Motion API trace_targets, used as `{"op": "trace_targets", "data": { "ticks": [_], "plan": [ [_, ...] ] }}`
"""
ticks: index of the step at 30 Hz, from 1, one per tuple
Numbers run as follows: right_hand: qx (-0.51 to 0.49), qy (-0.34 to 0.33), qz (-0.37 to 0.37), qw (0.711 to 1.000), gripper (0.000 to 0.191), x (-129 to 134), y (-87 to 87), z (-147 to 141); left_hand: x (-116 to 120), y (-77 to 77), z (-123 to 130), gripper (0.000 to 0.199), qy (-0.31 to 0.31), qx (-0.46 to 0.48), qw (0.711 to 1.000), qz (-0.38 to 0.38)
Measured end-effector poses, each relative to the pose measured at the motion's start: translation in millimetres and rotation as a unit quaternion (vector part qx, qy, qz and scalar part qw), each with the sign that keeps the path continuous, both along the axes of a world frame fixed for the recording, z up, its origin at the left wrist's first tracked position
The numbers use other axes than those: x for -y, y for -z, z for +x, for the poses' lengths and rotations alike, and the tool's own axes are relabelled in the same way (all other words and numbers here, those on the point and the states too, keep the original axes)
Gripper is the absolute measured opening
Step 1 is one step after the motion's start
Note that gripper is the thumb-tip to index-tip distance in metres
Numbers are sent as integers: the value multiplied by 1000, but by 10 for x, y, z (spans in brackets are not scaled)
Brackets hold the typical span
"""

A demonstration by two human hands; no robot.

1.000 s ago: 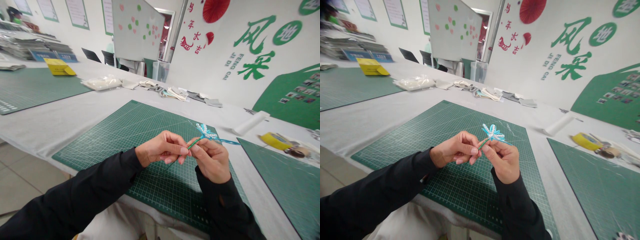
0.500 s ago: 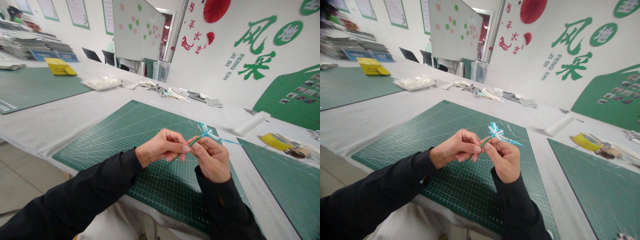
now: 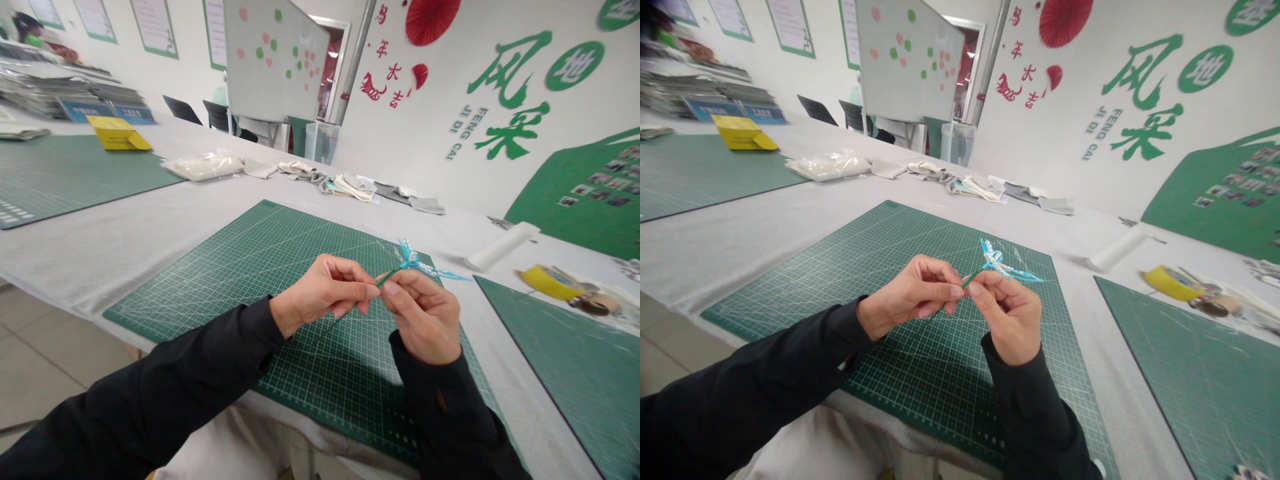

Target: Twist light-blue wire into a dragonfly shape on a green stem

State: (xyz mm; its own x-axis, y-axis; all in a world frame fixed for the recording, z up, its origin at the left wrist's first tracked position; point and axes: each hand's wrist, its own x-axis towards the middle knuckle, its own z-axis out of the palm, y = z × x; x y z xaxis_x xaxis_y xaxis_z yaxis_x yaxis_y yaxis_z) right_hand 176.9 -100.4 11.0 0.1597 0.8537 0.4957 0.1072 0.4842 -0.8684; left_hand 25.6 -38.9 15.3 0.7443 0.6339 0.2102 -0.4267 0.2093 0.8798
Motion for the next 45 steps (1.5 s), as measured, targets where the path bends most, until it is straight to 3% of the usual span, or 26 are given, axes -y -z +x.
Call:
{"op": "trace_targets", "data": {
  "ticks": [9,21,28,35,45],
  "plan": [
    [7,37,7,999,6,5,-11,-21,14,-7,5,21,-28,0,999,24],
    [20,48,1,999,8,18,-28,-26,6,-8,-19,18,0,-3,1000,17],
    [-19,-77,-13,997,6,42,-34,-9,-72,-15,-80,19,108,-20,994,-7],
    [-47,-148,-22,988,9,58,-86,-40,-77,6,-85,16,176,-2,984,-39],
    [-48,-152,-33,987,8,74,-53,-19,-46,-18,-94,13,186,-16,981,-58]
  ]
}}
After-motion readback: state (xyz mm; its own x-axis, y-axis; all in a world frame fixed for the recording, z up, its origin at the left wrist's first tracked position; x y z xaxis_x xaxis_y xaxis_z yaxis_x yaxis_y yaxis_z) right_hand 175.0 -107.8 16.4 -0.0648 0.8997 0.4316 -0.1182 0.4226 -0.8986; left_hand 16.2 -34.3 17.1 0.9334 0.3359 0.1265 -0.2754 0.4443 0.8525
